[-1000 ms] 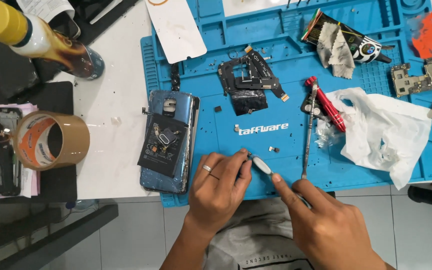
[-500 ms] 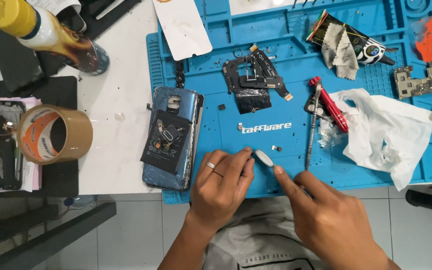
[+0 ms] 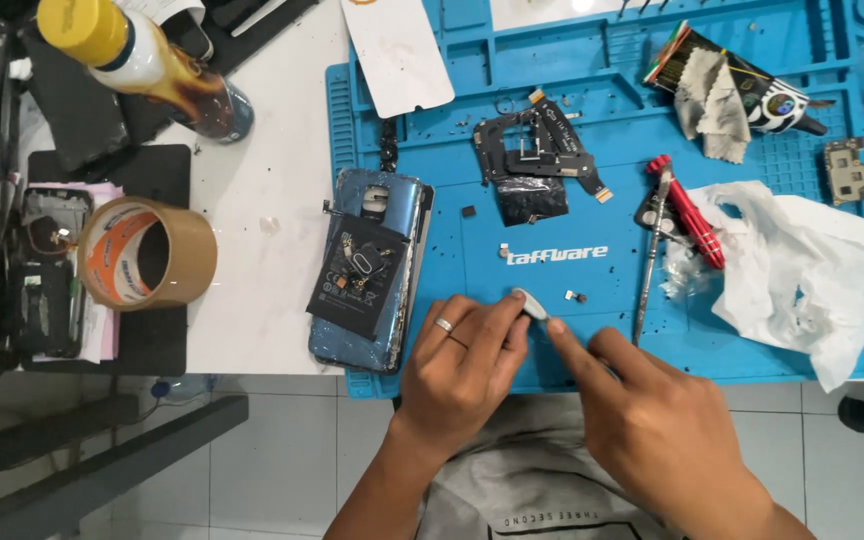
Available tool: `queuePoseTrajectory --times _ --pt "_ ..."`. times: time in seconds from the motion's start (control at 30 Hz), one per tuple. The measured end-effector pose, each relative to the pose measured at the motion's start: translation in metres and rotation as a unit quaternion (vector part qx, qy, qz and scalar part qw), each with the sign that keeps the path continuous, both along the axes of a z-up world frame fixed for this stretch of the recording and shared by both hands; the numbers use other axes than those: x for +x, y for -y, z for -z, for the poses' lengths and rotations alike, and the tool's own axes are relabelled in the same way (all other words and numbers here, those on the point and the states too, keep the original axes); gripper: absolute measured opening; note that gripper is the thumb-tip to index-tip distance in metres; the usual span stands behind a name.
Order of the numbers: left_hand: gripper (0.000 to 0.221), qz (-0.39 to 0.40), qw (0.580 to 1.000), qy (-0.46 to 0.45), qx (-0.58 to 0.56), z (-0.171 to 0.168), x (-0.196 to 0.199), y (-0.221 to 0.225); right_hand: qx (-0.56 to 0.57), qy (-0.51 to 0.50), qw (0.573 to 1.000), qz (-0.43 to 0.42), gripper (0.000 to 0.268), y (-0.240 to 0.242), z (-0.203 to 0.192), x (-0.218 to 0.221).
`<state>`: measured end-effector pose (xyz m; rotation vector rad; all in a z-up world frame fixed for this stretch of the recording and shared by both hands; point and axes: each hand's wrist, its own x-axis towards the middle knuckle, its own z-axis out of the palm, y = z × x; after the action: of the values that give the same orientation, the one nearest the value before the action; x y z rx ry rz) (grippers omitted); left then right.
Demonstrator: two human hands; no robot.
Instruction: Brushing and cleaning a small motherboard component with a brush and liquid solution.
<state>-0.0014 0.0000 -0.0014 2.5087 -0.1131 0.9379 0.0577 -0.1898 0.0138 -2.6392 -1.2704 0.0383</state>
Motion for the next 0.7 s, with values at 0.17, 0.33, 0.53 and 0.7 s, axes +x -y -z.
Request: queuePoseTrajectory --times 0.17,0.33,0.53,0.7 --pt "0.025 -0.007 1.0 0.003 -0.001 0.0 0.001 0.002 0.008 -0.015 1.0 -0.024 0.069 0.001 -0.002 0.002" --pt "0.024 -0.005 1.0 0.001 0.004 0.003 0.001 0.001 0.016 -0.036 0.999 0.029 0.055 0.028 0.004 -0.01" --pt "0.022 -0.016 1.0 0.001 0.007 0.0 0.002 0.002 0.016 -0.013 0.999 -0.027 0.068 -0.012 -0.003 0.015" --pt "0.02 -0.019 1.0 0.004 0.005 -0.001 0.004 0.001 0.002 -0.036 0.999 -0.008 0.062 0.023 0.002 -0.002"
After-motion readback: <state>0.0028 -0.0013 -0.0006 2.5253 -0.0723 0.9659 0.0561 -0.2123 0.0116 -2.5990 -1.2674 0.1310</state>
